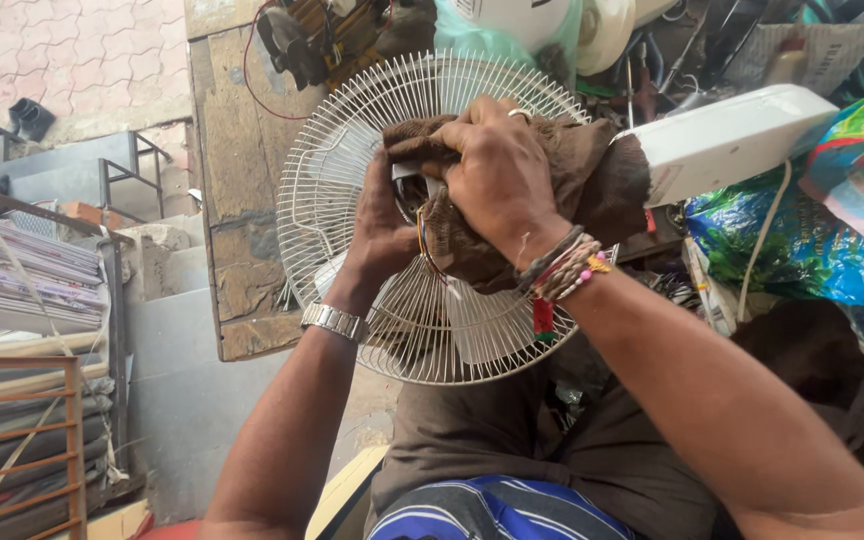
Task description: The person manipulates the wires and casing of a fan motor, uses a screwdriver to adjust components, wipes the motor with a cloth, and applies oil from a small bottle to the shaft.
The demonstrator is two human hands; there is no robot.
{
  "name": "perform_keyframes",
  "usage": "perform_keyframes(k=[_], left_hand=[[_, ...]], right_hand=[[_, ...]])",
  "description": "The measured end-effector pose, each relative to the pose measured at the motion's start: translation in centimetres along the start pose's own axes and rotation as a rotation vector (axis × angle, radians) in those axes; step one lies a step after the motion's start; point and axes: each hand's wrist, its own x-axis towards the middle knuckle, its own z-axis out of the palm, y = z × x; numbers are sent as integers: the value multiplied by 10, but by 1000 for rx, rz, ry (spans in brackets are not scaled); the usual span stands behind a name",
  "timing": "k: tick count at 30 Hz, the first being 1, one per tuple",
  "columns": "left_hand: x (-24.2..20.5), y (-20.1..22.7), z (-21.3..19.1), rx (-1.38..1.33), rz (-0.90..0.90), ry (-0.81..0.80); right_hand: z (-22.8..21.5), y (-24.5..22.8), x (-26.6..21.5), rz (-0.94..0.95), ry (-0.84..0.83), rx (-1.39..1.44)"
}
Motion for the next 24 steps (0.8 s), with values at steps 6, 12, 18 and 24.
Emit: perform_keyframes(k=[6,12,18,24], left_hand=[[2,-6,0,33,67,22],[9,-4,-2,85,28,7],[6,8,3,43,-11,3],[6,10,5,63,-17,20]], right_hand=[[-19,-31,-4,-85,155,-209],[-61,-1,-26,109,24,241],[-164,190,-186,196,305,-74],[-152,306,-387,757,-106,-643]])
